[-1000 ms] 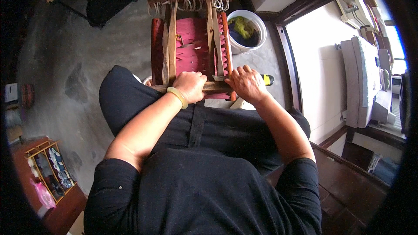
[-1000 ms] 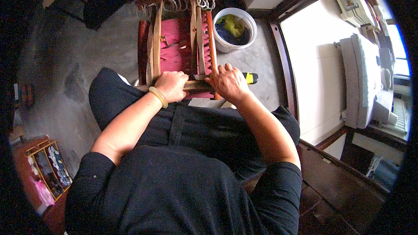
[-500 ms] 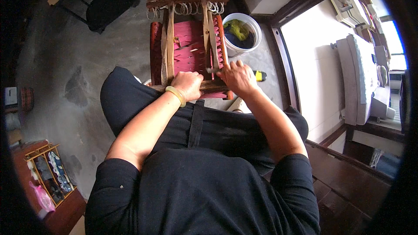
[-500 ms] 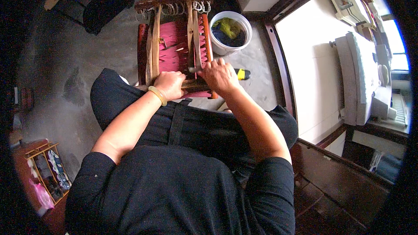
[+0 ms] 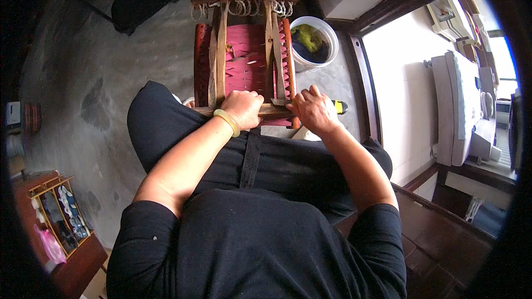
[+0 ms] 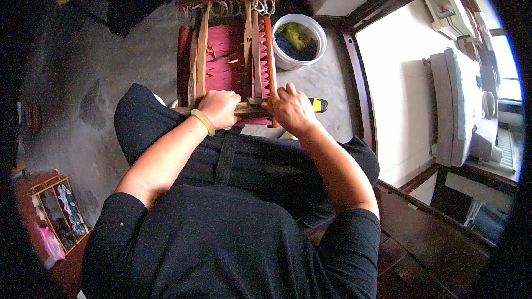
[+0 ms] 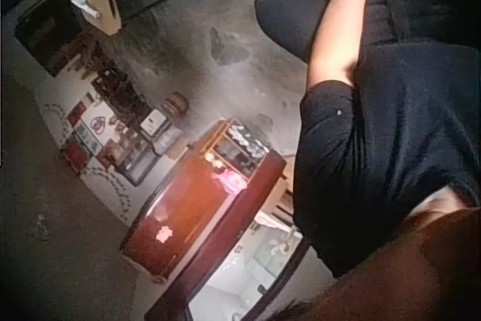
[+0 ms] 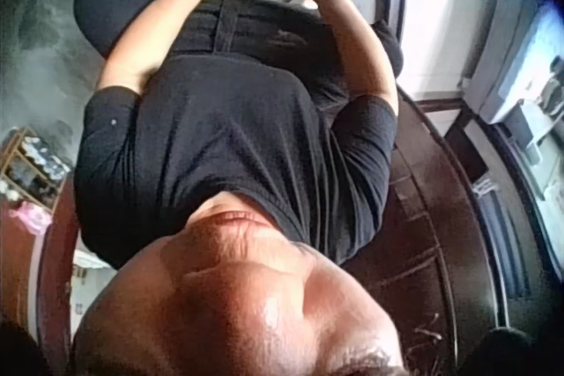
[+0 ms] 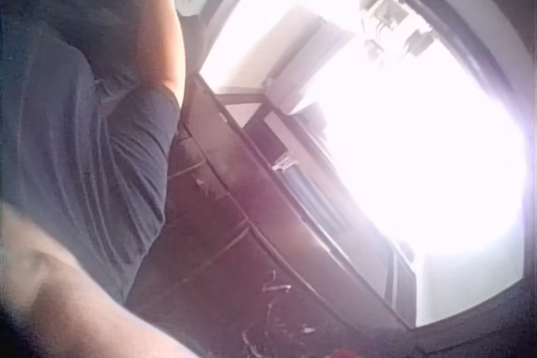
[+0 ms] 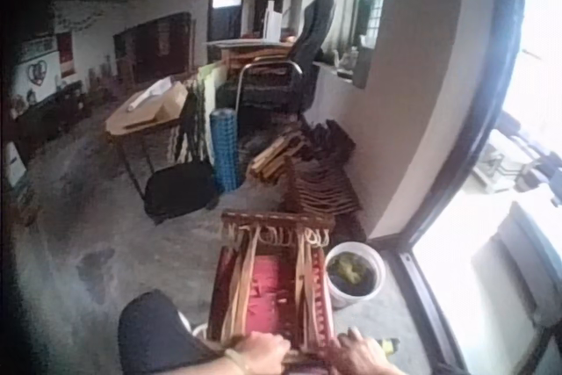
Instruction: The person uses a chisel to remove old material from the wooden frame of a chair. They work methodically along the joints and edges, clearing away debris to prepare the surface.
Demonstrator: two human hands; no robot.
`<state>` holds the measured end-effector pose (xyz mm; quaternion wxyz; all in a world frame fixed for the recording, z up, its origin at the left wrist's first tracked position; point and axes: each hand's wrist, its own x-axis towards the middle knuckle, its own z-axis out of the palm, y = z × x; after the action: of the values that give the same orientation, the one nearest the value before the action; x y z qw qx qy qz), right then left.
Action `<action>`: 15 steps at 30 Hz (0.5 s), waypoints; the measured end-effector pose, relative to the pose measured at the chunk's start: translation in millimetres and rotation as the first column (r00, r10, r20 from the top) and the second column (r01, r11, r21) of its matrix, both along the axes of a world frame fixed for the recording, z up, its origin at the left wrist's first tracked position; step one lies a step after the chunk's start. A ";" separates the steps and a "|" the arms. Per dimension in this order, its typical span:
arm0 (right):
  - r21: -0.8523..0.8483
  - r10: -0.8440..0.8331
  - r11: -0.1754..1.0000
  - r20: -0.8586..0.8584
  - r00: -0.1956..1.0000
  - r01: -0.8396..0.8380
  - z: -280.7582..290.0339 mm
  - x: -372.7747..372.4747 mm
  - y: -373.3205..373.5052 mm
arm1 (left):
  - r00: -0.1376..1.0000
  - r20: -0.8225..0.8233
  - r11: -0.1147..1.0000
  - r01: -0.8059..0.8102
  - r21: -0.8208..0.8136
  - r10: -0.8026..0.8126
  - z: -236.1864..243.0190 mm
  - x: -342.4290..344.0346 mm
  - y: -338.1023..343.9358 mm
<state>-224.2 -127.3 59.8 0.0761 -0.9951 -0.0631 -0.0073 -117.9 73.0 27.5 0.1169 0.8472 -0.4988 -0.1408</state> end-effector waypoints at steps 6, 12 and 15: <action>-0.052 0.027 0.998 0.059 0.998 -0.024 -11.6 5.8 -9.2 | 1.000 0.007 1.000 0.000 0.024 0.000 7.1 0.8 -4.5; 0.002 0.009 1.000 -0.018 1.000 -0.009 0.7 -0.4 -1.1 | 1.000 -0.002 1.000 0.008 0.005 -0.008 6.7 -0.4 -0.9; -0.016 0.045 0.999 0.027 0.999 -0.045 -0.9 -5.2 -4.4 | 1.000 0.022 1.000 0.003 0.000 -0.003 1.2 -1.6 -2.6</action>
<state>-229.5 -131.7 58.9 0.0676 -0.9938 -0.0866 -0.0187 -119.5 70.4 28.6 0.1112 0.8478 -0.5015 -0.1319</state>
